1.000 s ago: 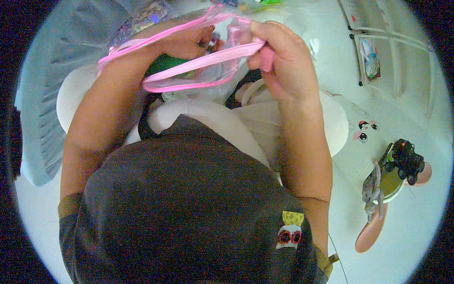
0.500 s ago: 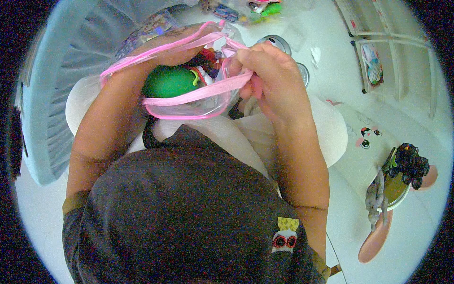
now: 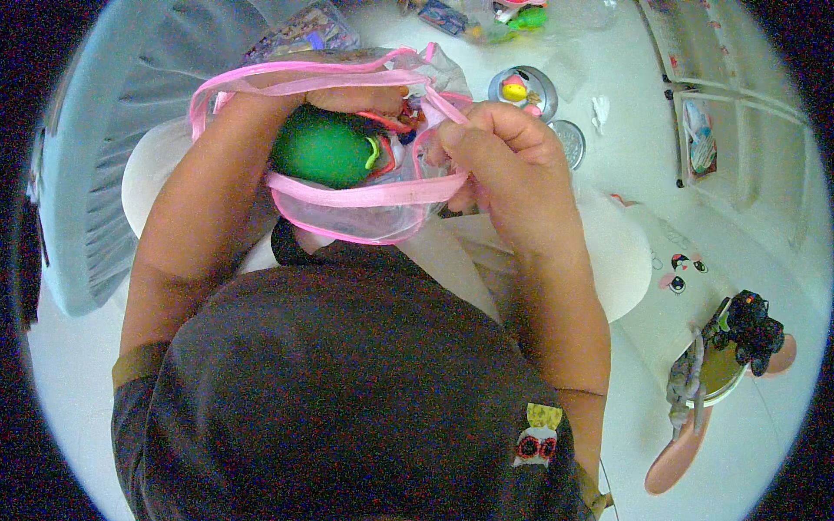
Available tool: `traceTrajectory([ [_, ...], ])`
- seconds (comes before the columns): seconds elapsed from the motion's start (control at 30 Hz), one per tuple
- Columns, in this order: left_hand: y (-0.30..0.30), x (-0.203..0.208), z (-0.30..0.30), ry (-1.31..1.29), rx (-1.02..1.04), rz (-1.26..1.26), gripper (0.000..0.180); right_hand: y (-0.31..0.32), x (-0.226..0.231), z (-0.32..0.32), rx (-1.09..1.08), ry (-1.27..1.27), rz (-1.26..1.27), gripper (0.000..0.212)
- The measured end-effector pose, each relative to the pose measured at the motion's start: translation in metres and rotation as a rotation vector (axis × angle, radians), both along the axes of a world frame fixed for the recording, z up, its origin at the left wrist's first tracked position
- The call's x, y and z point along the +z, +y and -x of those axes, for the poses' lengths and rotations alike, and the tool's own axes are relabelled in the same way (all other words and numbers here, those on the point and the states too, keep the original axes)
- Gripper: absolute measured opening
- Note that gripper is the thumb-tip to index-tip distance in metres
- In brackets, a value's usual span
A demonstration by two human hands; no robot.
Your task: The person sits on the floor and organizes small toys. They open a white pouch, then place a green plastic toy into a pink mesh bag. They continue to add other small items, including a yellow toy and a clear plastic container, into the bag.
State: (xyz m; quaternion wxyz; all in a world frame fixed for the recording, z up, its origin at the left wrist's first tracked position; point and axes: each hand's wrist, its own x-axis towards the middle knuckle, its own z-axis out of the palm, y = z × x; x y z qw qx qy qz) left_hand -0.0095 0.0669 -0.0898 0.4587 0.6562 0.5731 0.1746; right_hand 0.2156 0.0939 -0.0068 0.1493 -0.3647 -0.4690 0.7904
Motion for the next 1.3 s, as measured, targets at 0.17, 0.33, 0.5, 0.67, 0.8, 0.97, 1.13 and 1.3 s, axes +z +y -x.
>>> traceTrajectory([
  [0.17, -0.001, 0.018, -0.001, 0.037, -0.003, 0.145, 0.051, -0.005, 0.005, 0.002, 0.066, -0.016, -0.032, 0.015],
  [0.33, -0.013, 0.051, -0.012, 0.179, -0.179, 0.567, 0.055, -0.005, 0.011, -0.001, 0.079, -0.007, -0.094, 0.015],
  [0.5, -0.029, 0.044, -0.016, 0.245, -0.317, 0.439, 0.055, -0.009, 0.012, -0.005, 0.044, 0.071, -0.135, 0.017],
  [0.67, -0.026, 0.009, -0.009, 0.033, -0.271, 0.313, 0.039, -0.01, 0.009, -0.005, 0.047, 0.112, -0.148, 0.018],
  [0.8, -0.007, -0.005, -0.011, 0.044, -0.168, 0.103, 0.038, -0.012, 0.009, -0.002, 0.074, 0.094, -0.211, 0.018],
  [0.97, -0.008, -0.002, -0.031, 0.154, -0.291, 0.09, 0.036, -0.011, 0.004, -0.005, 0.093, 0.11, -0.294, 0.017],
  [1.13, -0.013, 0.008, -0.028, 0.146, -0.399, 0.179, 0.034, -0.013, 0.003, -0.008, 0.092, 0.113, -0.298, 0.017],
  [1.3, -0.012, -0.049, -0.028, 0.02, -0.384, -0.013, 0.032, -0.016, 0.013, -0.004, 0.137, 0.08, -0.23, 0.015],
])
